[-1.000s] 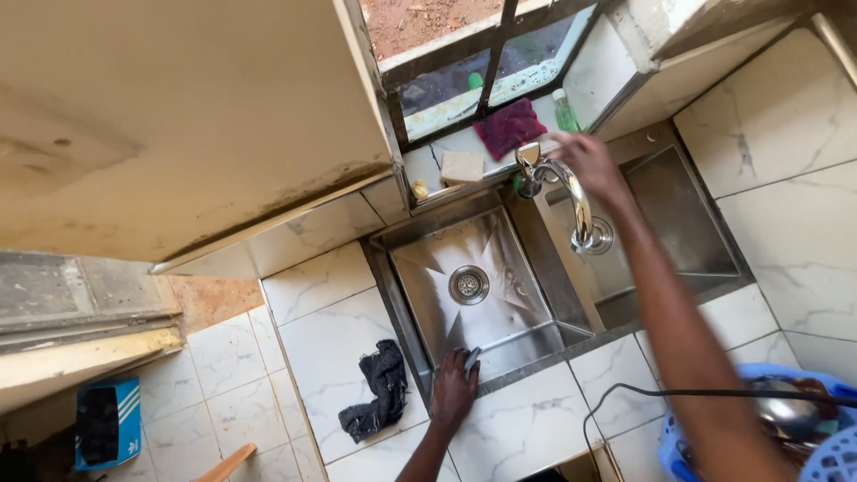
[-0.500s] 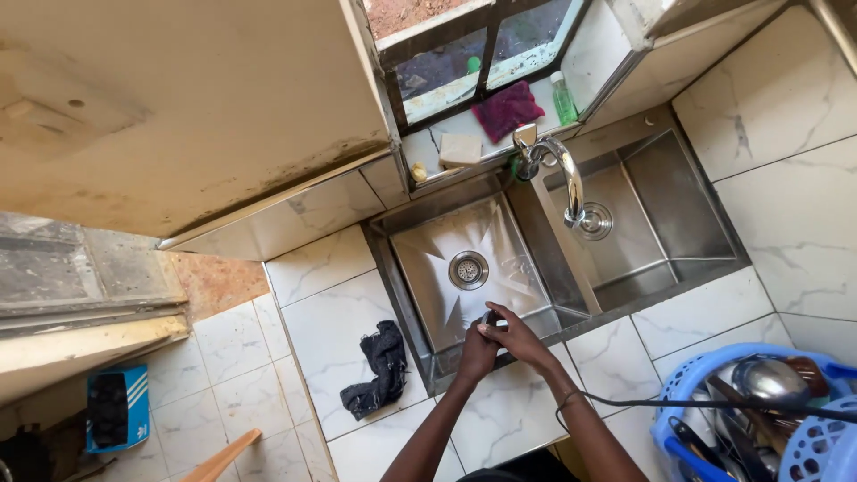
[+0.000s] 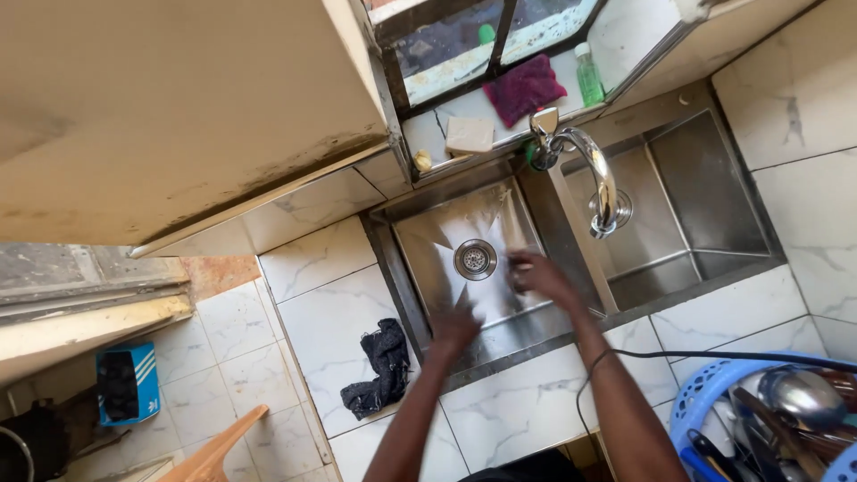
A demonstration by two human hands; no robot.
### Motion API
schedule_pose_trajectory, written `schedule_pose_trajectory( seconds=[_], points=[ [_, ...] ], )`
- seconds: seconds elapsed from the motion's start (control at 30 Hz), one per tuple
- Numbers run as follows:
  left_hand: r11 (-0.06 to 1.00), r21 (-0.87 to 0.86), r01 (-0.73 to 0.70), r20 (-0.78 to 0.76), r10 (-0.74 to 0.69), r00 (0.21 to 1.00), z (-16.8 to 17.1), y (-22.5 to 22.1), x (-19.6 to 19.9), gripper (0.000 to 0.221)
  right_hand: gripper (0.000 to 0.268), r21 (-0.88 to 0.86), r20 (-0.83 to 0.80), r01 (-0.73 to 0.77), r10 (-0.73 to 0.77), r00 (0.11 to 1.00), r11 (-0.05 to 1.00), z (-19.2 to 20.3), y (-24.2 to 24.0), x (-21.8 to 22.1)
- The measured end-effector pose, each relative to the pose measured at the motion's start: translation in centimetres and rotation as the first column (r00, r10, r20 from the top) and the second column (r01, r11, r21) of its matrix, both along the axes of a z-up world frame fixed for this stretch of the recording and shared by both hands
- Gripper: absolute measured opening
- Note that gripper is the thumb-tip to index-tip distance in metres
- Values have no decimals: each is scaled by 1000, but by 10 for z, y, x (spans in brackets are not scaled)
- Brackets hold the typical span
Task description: Cleaning a double-basin stainless steel sink by scrubbing with a cloth and rinsing with water.
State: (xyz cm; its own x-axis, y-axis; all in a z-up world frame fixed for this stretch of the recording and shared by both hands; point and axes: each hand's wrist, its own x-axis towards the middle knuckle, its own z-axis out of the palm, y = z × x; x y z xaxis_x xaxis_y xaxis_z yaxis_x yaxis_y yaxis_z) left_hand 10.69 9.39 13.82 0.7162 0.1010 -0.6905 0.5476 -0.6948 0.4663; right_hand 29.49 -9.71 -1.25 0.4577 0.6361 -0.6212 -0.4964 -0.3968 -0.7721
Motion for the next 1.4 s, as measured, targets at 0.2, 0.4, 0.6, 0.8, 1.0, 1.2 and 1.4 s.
schedule_pose_trajectory(
  seconds=[0.2, 0.4, 0.6, 0.8, 1.0, 1.2, 1.4],
  points=[
    [711, -644, -284, -139, 256, 957, -120, -49, -20, 65, 72, -5, 132, -88, 88, 987, 996, 111, 28, -27],
    [726, -345, -595, -141, 587, 797, -188, -65, -61, 80, 77, -380, 391, -194, 347, 853, 905, -8, 25, -16],
    [698, -340, -630, 55, 684, 727, -127, -23, -74, 58, 82, -531, 354, -343, 571, 741, 775, 24, 23, -45],
    [526, -265, -808, 77, 847, 526, -163, -27, -26, 90, 73, -339, 697, 76, 196, 690, 938, 59, -7, -60],
    [628, 383, -678, 460, 507, 729, -249, -25, 11, 90, 68, -273, 853, 151, 167, 494, 950, 63, -37, -72],
    [339, 909, -241, 116, 349, 930, -326, -75, 54, 88, 74, -178, 849, 198, 49, 526, 964, 35, -58, -76],
    [919, 91, -383, 679, 224, 699, -361, -97, 66, 85, 70, -112, 876, 207, -1, 482, 972, 28, -53, -72]
  ],
)
